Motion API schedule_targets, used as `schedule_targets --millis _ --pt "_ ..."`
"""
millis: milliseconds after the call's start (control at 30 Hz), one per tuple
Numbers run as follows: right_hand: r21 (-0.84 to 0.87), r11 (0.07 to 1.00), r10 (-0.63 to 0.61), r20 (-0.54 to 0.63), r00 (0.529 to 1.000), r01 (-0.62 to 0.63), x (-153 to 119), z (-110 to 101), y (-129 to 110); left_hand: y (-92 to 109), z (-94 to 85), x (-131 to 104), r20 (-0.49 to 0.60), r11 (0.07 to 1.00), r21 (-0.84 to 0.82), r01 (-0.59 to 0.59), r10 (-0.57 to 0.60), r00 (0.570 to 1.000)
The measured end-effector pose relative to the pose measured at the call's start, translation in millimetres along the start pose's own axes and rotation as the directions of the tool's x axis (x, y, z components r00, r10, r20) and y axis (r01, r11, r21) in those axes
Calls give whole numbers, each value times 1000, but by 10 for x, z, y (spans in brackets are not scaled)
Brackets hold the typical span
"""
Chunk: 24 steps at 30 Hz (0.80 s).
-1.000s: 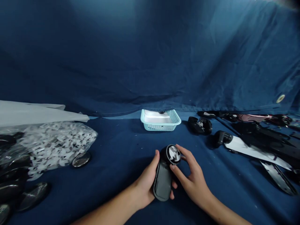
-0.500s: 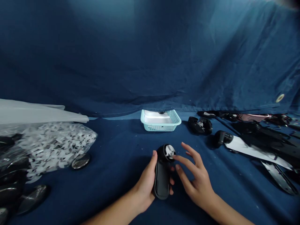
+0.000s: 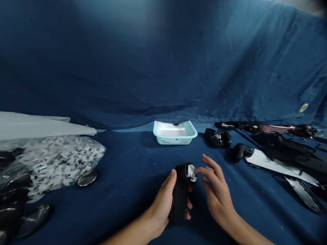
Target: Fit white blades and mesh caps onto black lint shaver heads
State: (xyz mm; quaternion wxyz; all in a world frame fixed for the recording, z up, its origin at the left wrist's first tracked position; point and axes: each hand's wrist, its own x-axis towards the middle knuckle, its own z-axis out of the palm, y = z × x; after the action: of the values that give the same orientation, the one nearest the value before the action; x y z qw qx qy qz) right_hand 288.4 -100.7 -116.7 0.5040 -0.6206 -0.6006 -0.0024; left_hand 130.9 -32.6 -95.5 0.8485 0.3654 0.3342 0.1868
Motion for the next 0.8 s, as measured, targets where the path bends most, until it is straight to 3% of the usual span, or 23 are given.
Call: schedule_targets --millis 133,300,600,800 --pt "-16 999 -38 -24 999 38 -30 12 33 -1 -15 6 1 1000 2 7 -7 1000" --pt "-70 981 -180 -22 983 179 -65 10 25 -28 -3 2 -35 999 5 -48 48 998" --pt "-469 847 -282 2 959 250 46 -25 -19 -10 20 23 -56 998 -8 -61 60 997" --pt "-381 882 -302 -3 953 278 26 -47 -17 7 25 9 -53 999 -33 -37 35 998"
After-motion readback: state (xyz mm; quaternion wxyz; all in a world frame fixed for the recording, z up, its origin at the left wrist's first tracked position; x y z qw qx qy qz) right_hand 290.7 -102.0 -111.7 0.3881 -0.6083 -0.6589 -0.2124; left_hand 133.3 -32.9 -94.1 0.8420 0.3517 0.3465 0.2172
